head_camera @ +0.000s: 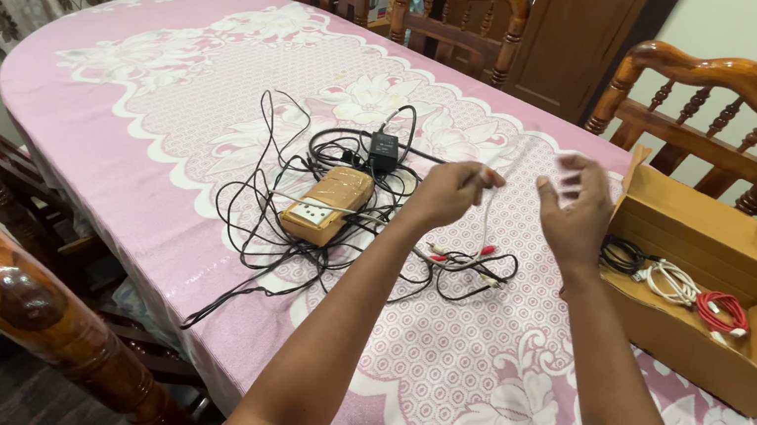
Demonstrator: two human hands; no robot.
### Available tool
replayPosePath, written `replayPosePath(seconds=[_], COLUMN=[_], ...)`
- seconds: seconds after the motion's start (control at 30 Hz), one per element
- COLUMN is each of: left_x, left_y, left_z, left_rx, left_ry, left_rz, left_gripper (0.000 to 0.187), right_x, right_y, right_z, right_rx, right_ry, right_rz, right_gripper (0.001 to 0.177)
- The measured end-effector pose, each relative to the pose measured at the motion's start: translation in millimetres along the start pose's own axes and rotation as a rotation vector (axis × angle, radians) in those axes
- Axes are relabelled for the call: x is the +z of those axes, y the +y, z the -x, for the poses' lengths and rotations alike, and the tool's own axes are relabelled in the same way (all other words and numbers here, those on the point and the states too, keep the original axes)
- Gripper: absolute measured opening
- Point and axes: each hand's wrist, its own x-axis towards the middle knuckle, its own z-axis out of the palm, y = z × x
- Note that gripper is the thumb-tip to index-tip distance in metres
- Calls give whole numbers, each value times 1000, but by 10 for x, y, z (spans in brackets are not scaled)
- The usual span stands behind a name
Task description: The person untangles a pile of assorted cables on a dining table, coils each cable by hand, and places them into an open cardboard box. The person handles black, white, and red cables one at a time, separating them from the tangle before coiling and storing them.
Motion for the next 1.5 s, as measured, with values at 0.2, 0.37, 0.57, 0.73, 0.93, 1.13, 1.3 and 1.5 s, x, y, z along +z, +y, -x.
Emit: replayPosePath(seconds=[0.2, 0.37, 0.57, 0.73, 0.93, 1.13, 1.3, 1.5], left_x=[132, 23, 125, 273, 284, 227, 88, 174], left_y=[38, -176, -77, 35, -58, -9, 14, -348], left_z=[2, -73, -27, 56, 93, 209, 365, 368], left_rx=[4, 71, 154, 278, 348, 401, 164, 193], left_ry=[-256, -126, -97, 11, 215, 327, 240, 110], left_rz=[281, 676, 1113, 1242, 959, 308, -261, -200], left_gripper=[35, 40, 47, 52, 55, 43, 45, 43], right_x=[-87, -7, 246, 394, 427, 405, 130, 19], right_y=[-83, 284, 351, 42, -190, -117, -259, -411], right_z=[-74, 40, 320, 494, 609, 603, 364, 219], right_rx=[-274, 42, -17, 58, -63, -252, -167, -243], right_ry=[26, -36, -59, -256, -355, -334, -320, -334], right_rz=[170, 13, -197, -138, -48, 116, 152, 163], right_gripper=[36, 12, 9, 20, 22, 12, 18, 20])
